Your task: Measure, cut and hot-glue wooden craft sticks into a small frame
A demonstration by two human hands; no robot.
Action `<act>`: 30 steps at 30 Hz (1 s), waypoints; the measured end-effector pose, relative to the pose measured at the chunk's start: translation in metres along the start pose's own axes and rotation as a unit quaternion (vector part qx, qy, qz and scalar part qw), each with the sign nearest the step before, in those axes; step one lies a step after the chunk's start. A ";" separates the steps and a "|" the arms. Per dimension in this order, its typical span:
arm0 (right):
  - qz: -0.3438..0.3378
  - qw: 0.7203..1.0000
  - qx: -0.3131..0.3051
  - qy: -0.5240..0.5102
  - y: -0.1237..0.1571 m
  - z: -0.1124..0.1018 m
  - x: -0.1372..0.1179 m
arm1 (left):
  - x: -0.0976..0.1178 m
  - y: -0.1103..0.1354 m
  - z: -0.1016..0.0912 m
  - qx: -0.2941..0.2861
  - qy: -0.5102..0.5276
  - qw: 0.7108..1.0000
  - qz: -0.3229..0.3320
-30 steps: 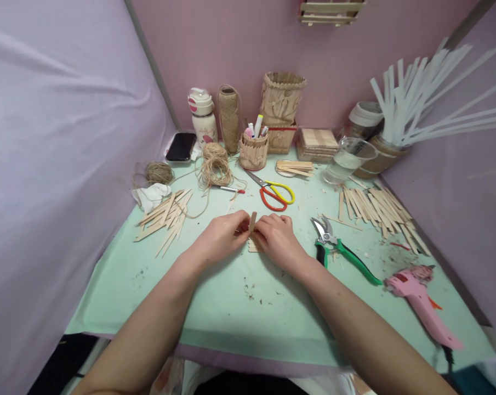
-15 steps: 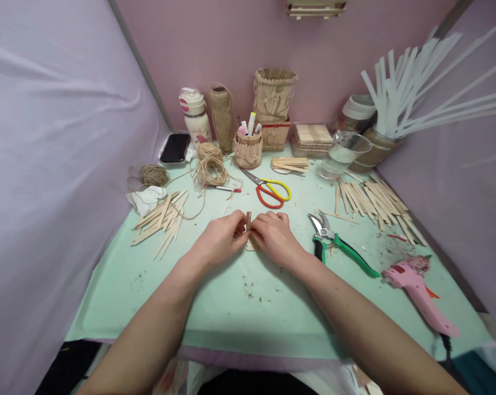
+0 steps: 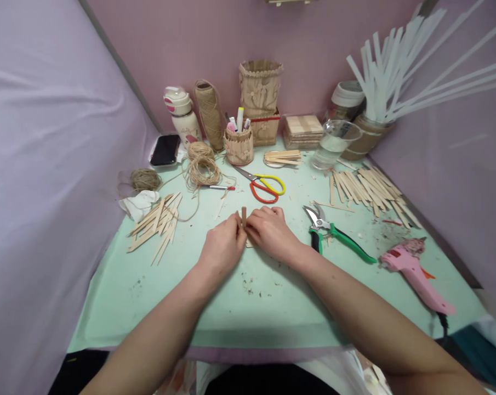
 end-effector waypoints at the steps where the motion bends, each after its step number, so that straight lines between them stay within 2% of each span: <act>1: -0.001 1.000 0.001 0.000 0.000 0.000 0.000 | 0.000 0.000 -0.001 0.004 -0.004 1.000 -0.001; 19: -0.010 1.000 0.000 0.006 0.001 -0.003 0.005 | -0.006 0.002 -0.002 0.069 0.083 0.994 -0.021; 30: -0.015 1.000 0.005 0.006 0.001 -0.002 0.008 | -0.006 0.004 0.002 0.065 0.097 0.993 -0.023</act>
Point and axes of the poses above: each hand's wrist, its own y-axis away from the middle knuckle, its own z-axis out of the palm, x = y × z, the point moved 8 cm from there along -y, towards the middle knuckle, and after that the axes turned 9 degrees about -z, right-handed, at the moved point
